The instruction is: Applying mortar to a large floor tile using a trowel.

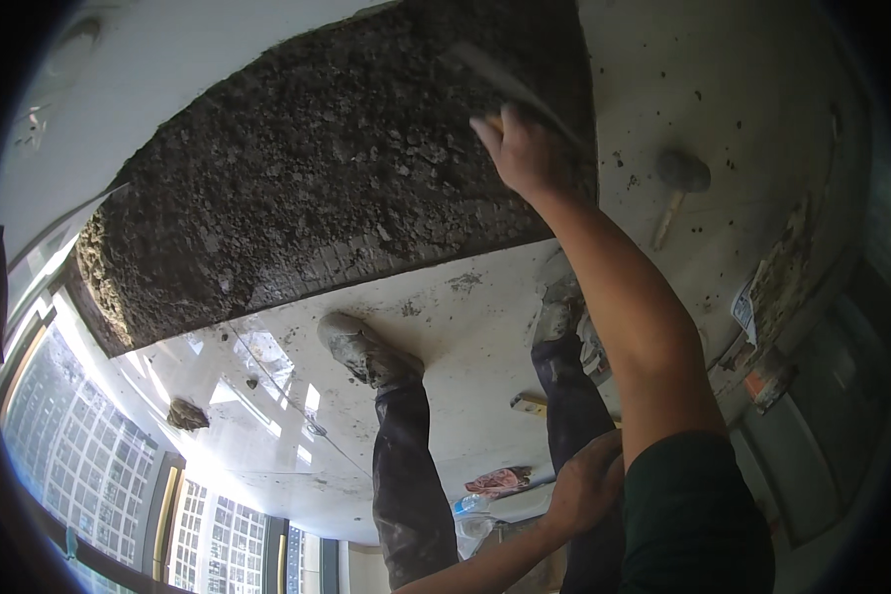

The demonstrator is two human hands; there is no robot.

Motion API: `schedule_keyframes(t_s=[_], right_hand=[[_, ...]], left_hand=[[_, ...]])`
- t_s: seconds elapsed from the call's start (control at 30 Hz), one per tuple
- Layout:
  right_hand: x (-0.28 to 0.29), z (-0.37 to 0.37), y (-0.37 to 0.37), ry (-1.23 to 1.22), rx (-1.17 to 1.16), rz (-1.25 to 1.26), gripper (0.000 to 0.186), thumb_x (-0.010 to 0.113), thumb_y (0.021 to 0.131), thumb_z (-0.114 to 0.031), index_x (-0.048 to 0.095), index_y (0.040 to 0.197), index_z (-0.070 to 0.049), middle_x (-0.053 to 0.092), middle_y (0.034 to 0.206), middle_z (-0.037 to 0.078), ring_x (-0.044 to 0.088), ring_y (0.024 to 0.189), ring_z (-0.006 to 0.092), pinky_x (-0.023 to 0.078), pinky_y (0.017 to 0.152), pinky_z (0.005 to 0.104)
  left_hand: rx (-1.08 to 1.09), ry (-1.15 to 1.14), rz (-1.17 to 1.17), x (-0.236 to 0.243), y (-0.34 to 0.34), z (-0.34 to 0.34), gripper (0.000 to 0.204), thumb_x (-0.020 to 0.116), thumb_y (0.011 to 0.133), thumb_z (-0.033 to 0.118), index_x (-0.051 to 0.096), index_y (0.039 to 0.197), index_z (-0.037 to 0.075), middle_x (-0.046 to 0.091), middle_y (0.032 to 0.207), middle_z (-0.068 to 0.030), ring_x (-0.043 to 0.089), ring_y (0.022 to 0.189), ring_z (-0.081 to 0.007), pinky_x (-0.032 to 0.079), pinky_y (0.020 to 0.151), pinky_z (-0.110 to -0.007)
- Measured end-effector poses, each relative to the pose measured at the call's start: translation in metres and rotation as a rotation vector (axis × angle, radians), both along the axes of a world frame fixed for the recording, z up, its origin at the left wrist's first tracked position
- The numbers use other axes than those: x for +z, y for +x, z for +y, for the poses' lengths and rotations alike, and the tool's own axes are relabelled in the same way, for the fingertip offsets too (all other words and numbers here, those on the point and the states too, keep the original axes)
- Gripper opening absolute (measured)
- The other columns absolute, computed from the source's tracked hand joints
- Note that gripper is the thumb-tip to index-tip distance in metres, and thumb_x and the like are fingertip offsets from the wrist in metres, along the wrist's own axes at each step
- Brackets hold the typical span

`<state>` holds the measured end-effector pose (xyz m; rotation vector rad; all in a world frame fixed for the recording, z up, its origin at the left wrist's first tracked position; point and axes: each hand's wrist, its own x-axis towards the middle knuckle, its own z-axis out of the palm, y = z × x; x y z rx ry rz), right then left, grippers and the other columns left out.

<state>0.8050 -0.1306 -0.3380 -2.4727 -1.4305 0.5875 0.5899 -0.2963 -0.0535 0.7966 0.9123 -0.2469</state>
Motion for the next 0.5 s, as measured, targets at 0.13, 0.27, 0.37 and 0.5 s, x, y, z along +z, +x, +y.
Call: schedule_keyframes(t_s=[0.13, 0.27, 0.37, 0.5], right_hand=[[-0.020, 0.032, -0.005, 0.053, -0.035, -0.021, 0.038, 0.063, 0.091, -0.045, 0.057, 0.086, -0.007, 0.072, 0.081, 0.010, 0.070, 0.074, 0.0334, 0.056, 0.060, 0.0432], [-0.020, 0.073, -0.021, 0.058, 0.281, -0.052, 0.037, 0.061, 0.092, -0.046, 0.058, 0.088, -0.009, 0.072, 0.082, 0.011, 0.069, 0.073, 0.0339, 0.055, 0.062, 0.0467], [-0.019, 0.126, 0.002, 0.121, 0.165, -0.153, 0.036, 0.059, 0.093, -0.045, 0.058, 0.092, -0.009, 0.071, 0.080, 0.010, 0.069, 0.070, 0.0347, 0.055, 0.061, 0.0478], [-0.008, 0.143, 0.008, -0.038, 0.269, -0.139, 0.038, 0.059, 0.093, -0.046, 0.060, 0.100, -0.008, 0.071, 0.085, 0.013, 0.069, 0.077, 0.0333, 0.055, 0.067, 0.0468]], left_hand=[[-0.106, -0.088, -0.042, 0.007, 0.003, 0.018, 0.033, 0.057, 0.093, 0.019, 0.059, 0.118, -0.002, 0.063, 0.110, -0.0255, 0.061, 0.103, -0.0414, 0.049, 0.089, -0.044], [-0.041, -0.034, -0.030, 0.006, 0.001, 0.025, 0.032, 0.057, 0.092, 0.018, 0.059, 0.118, -0.001, 0.064, 0.110, -0.0251, 0.061, 0.103, -0.0416, 0.049, 0.089, -0.044], [-0.019, -0.006, -0.029, 0.005, 0.001, 0.024, 0.033, 0.057, 0.093, 0.019, 0.059, 0.118, -0.002, 0.064, 0.111, -0.0241, 0.062, 0.103, -0.0411, 0.049, 0.089, -0.044], [0.043, -0.037, -0.011, 0.005, 0.000, 0.033, 0.034, 0.058, 0.094, 0.021, 0.059, 0.118, -0.003, 0.064, 0.112, -0.0231, 0.062, 0.104, -0.0402, 0.049, 0.091, -0.044]])
